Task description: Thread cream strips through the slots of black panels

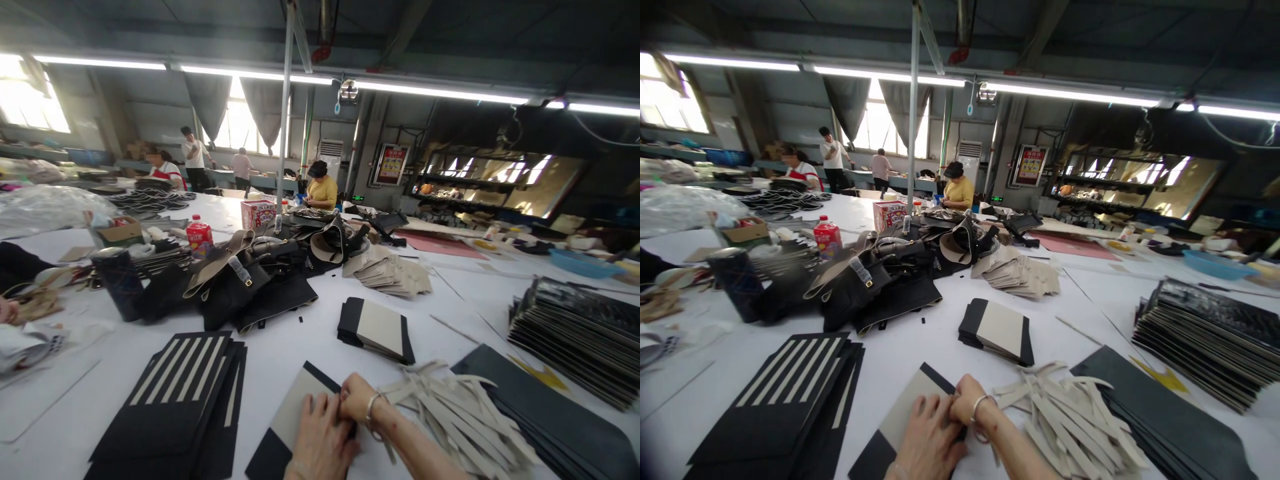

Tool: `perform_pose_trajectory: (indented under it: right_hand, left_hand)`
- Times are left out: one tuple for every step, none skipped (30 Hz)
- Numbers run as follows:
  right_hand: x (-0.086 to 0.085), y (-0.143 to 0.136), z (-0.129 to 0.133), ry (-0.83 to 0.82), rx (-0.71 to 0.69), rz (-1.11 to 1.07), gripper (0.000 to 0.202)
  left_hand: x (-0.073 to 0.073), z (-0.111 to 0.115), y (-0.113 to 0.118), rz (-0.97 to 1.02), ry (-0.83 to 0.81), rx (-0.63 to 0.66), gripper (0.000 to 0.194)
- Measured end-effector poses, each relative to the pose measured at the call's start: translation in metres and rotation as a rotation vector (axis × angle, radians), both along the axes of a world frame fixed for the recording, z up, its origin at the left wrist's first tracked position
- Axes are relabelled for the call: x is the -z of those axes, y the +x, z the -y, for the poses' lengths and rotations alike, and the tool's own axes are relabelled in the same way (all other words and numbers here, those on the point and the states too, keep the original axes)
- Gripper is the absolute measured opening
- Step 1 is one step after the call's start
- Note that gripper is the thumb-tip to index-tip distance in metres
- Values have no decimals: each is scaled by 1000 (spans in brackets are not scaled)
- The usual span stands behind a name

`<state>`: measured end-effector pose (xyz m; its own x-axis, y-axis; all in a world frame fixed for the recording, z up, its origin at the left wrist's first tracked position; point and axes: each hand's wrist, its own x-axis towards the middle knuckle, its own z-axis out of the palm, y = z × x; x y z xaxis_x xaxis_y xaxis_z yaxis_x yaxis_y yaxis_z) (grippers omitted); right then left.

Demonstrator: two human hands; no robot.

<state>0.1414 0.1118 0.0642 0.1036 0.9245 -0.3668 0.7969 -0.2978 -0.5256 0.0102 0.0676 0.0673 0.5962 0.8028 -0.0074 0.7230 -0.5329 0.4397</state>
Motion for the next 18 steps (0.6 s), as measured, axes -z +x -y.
perform_pose_trajectory:
  right_hand:
    - [-4,-5,6,7,-17,-11,9]
    - [-7,-9,12,8,-38,-29,8]
    - [-12,-12,17,2,-57,-50,7]
    - [-16,-14,20,-8,-70,-69,6]
    - [-19,-14,23,-12,-74,-81,6]
    - [-22,-13,23,-4,-72,-84,6]
    - [-24,-10,23,20,-63,-78,6]
    - [-25,-7,21,57,-49,-64,5]
    - [-26,-3,18,97,-33,-47,5]
    - [-25,1,16,134,-17,-29,6]
    - [-24,4,14,159,-1,-13,6]
    - [-22,7,13,172,12,-3,7]
    - [-20,9,13,178,23,2,7]
    - [-19,8,14,182,30,2,7]
    - [-18,6,17,189,34,-3,8]
    - [-17,2,21,200,37,-9,10]
    - [-17,-4,28,217,43,-14,12]
    - [-17,-12,35,237,54,-10,15]
  left_hand:
    - [0,0,0,3,-9,0,37]
    - [0,1,-1,7,-12,-3,38]
    - [1,2,-2,14,-6,0,39]
    - [3,3,-5,23,12,7,40]
    - [6,5,-8,35,42,20,41]
    - [10,7,-13,47,81,41,41]
    - [15,10,-19,54,127,64,41]
    - [21,14,-25,53,181,90,41]
    - [28,19,-33,44,245,113,42]
    - [35,24,-40,30,325,134,44]
    - [43,29,-48,12,421,149,42]
    - [50,34,-55,-6,529,155,38]
    - [56,38,-61,-20,639,155,35]
    - [62,42,-66,-28,741,147,33]
    - [66,44,-70,-32,824,134,34]
    - [69,46,-72,-34,887,127,36]
    - [71,47,-73,-32,925,129,38]
    - [72,48,-73,-19,937,132,38]
